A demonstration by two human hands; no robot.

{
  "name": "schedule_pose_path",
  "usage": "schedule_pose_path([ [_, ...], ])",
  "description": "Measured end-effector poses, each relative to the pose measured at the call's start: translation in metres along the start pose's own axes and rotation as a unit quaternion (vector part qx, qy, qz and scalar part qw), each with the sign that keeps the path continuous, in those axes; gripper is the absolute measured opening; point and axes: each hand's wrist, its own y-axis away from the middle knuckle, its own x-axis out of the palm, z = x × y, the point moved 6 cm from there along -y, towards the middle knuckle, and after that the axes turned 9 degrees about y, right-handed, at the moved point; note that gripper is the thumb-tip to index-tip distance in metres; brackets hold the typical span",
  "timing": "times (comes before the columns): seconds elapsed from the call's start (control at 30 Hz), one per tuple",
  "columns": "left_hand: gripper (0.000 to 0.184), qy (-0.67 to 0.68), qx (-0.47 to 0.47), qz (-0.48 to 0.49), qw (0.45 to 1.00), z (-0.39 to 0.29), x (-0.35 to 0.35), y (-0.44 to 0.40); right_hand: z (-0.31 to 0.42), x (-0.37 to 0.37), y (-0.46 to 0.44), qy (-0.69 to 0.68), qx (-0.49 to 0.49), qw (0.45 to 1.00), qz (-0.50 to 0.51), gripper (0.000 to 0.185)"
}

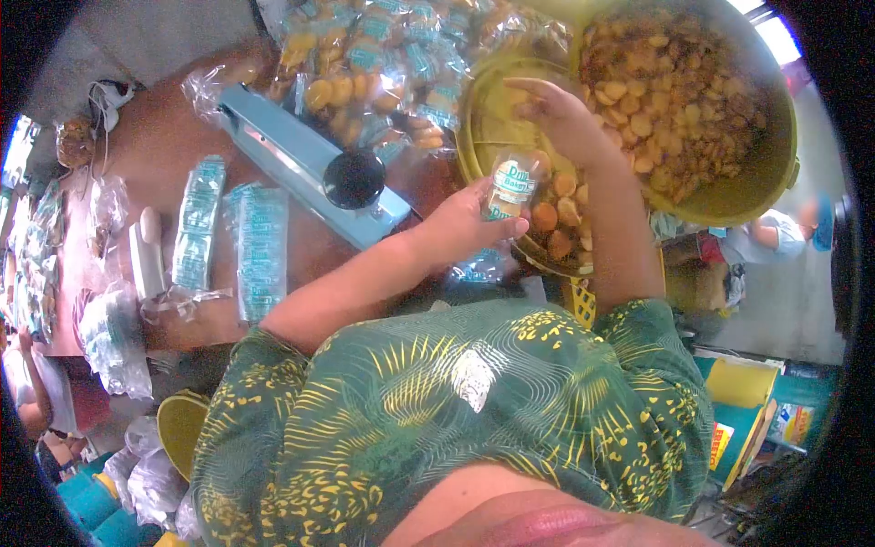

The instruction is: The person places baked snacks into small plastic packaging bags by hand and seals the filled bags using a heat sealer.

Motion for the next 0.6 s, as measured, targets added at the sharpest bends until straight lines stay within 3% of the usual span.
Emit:
schedule_pose_path([
  [0.1, 0.053, -0.052, -0.016, 0.001, 0.999, -0.012, 0.002, 0.007, 0.022, 0.006, 0.033, -0.129, 0.047, 0.985, 0.103, 0.017],
  [0.2, 0.056, 0.013, 0.008, 0.031, 0.999, -0.003, -0.001, 0.005, 0.037, 0.018, 0.045, -0.062, 0.008, 0.980, 0.190, 0.016],
  [0.23, 0.057, 0.027, 0.010, 0.029, 0.999, -0.003, -0.002, 0.005, 0.040, 0.018, 0.044, -0.009, -0.004, 0.983, 0.185, 0.014],
  [0.33, 0.058, 0.051, 0.015, 0.023, 0.998, -0.003, -0.004, 0.005, 0.001, 0.002, 0.026, 0.092, -0.011, 0.995, 0.044, 0.014],
  [0.43, 0.058, 0.050, 0.014, 0.028, 0.998, 0.001, -0.007, 0.000, -0.066, -0.027, -0.001, 0.323, 0.145, 0.932, -0.073, 0.020],
  [0.53, 0.057, 0.054, 0.010, 0.029, 0.998, 0.000, -0.004, 0.000, -0.105, -0.030, -0.001, 0.456, 0.280, 0.841, 0.079, 0.033],
  [0.57, 0.057, 0.049, 0.009, 0.027, 0.998, 0.000, -0.003, 0.000, -0.103, -0.031, -0.004, 0.448, 0.262, 0.852, 0.070, 0.032],
  [0.6, 0.056, 0.045, 0.008, 0.025, 0.999, 0.000, -0.002, 0.000, -0.100, -0.032, -0.007, 0.331, 0.244, 0.911, 0.024, 0.031],
])
